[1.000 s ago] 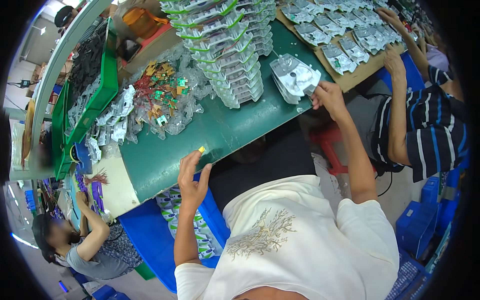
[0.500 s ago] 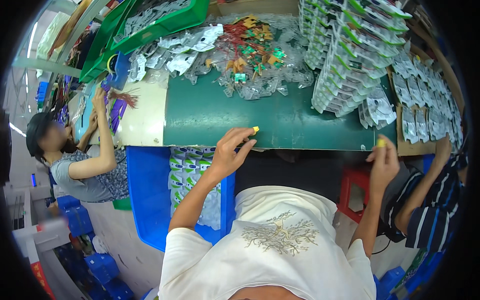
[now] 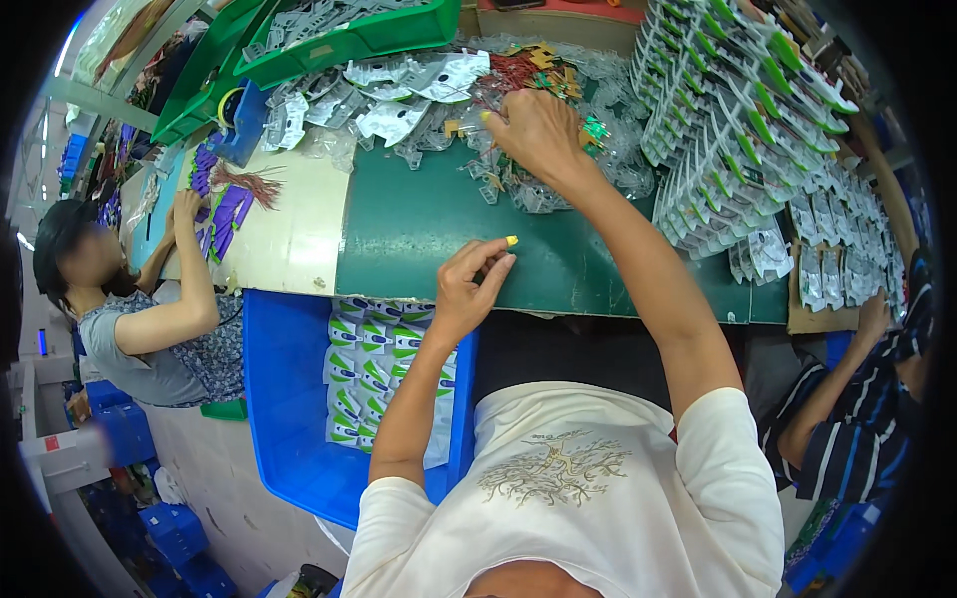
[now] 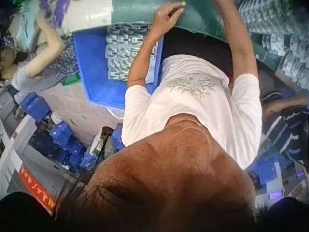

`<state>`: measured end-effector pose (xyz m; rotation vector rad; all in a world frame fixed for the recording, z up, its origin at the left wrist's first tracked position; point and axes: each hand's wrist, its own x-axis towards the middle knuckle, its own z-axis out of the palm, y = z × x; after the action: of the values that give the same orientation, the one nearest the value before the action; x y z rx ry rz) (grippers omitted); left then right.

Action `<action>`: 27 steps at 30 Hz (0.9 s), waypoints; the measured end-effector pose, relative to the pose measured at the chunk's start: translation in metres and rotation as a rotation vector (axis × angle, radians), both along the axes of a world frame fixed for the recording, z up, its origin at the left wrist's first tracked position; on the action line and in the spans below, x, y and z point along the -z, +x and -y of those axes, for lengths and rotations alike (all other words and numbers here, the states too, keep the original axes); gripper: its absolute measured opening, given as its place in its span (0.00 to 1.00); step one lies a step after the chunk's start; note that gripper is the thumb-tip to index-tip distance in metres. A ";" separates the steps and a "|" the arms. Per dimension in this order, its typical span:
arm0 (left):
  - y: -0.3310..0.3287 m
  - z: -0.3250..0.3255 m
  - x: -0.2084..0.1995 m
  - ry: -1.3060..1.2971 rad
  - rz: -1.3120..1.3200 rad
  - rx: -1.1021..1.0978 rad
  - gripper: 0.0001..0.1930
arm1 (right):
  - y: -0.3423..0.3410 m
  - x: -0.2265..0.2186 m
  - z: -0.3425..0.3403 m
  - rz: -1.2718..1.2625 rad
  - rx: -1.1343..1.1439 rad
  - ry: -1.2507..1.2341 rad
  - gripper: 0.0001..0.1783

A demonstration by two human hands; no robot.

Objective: Assembling small plastic parts and components into a housing on a production line.

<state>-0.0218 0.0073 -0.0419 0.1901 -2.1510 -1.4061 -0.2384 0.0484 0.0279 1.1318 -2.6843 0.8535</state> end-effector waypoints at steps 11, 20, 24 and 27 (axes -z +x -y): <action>-0.009 0.010 -0.007 0.122 -0.004 0.002 0.08 | -0.050 -0.026 -0.025 0.203 0.031 -0.594 0.12; -0.117 0.094 -0.006 -0.394 0.103 -0.272 0.26 | 0.030 -0.060 -0.065 1.064 -0.241 -0.941 0.09; -0.151 0.105 0.013 -0.470 0.116 -0.423 0.30 | 0.061 -0.049 -0.080 1.149 -0.178 -0.773 0.05; -0.158 0.101 0.006 -0.480 0.162 -0.468 0.33 | 0.063 -0.035 -0.093 1.146 -0.154 -0.729 0.05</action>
<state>-0.1798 -0.0934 -0.0475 0.5908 -2.3047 -0.6133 -0.1750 0.1418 0.0625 0.7418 -2.3704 2.8695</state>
